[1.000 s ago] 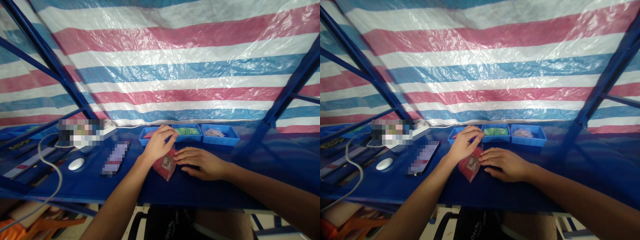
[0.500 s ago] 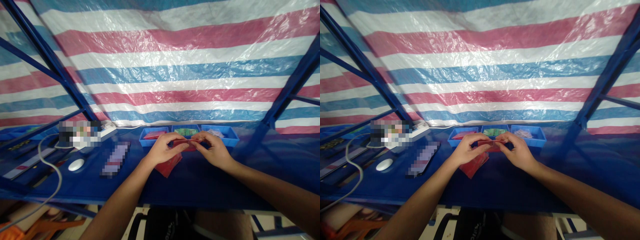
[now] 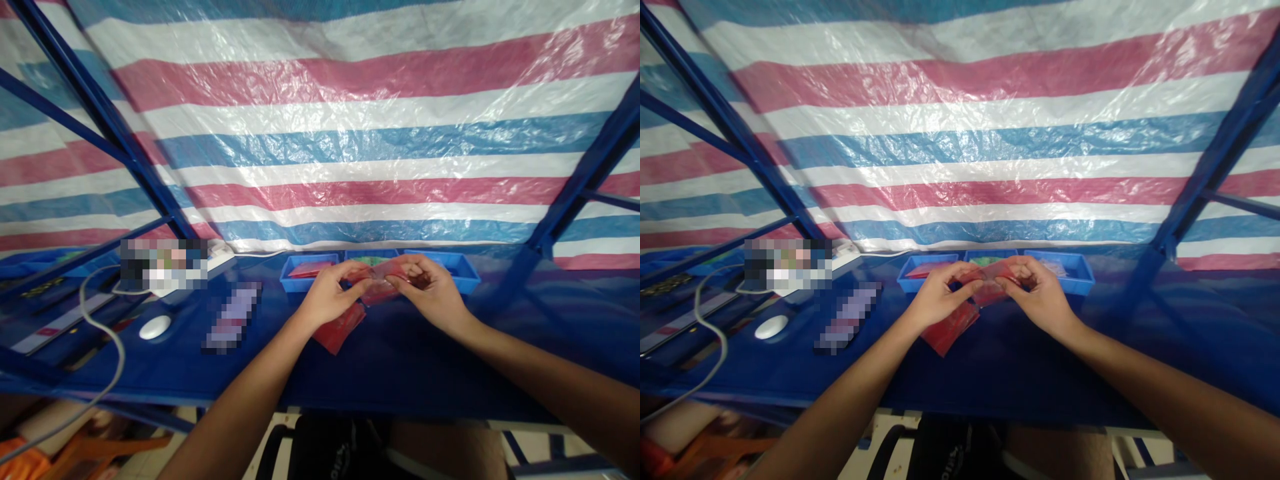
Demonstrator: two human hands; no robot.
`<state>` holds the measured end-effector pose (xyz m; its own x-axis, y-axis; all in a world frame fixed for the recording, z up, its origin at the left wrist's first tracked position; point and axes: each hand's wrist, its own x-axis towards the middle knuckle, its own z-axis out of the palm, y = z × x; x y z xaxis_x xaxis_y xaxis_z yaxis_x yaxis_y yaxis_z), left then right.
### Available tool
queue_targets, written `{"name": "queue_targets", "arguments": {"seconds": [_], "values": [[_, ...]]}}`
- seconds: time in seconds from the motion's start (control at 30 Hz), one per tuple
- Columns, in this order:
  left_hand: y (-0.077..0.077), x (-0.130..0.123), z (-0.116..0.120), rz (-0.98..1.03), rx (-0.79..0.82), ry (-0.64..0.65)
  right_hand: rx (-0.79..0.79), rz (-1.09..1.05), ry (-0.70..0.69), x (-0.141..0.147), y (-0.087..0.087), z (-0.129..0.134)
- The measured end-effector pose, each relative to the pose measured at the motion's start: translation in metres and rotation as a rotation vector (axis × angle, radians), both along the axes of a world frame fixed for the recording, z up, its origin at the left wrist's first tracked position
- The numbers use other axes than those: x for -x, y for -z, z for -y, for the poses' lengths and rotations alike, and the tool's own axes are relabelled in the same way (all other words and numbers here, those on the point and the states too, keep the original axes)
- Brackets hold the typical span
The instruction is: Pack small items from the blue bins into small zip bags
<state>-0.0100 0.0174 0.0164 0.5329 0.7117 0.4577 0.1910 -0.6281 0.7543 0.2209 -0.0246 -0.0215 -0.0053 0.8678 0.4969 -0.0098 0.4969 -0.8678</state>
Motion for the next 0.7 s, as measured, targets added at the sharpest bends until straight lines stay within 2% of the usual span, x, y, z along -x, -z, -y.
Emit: {"name": "queue_targets", "arguments": {"seconds": [0.2, 0.3, 0.57, 0.7], "values": [[-0.0005, -0.0017, 0.0039, -0.111, -0.091, 0.047, -0.017, 0.137, 0.119, -0.002, -0.0004, 0.0029], [0.0003, -0.0011, 0.0025, -0.179, -0.112, 0.037, -0.028, 0.181, 0.105, -0.0026, 0.0026, 0.0012], [0.0029, -0.0007, -0.0029, -0.004, 0.035, 0.028, 0.024, 0.144, 0.051, -0.0056, 0.0061, -0.0052], [0.0027, 0.0003, -0.0034, -0.036, 0.064, 0.031, 0.036, 0.163, 0.062, -0.0051, 0.0047, -0.0041]]}}
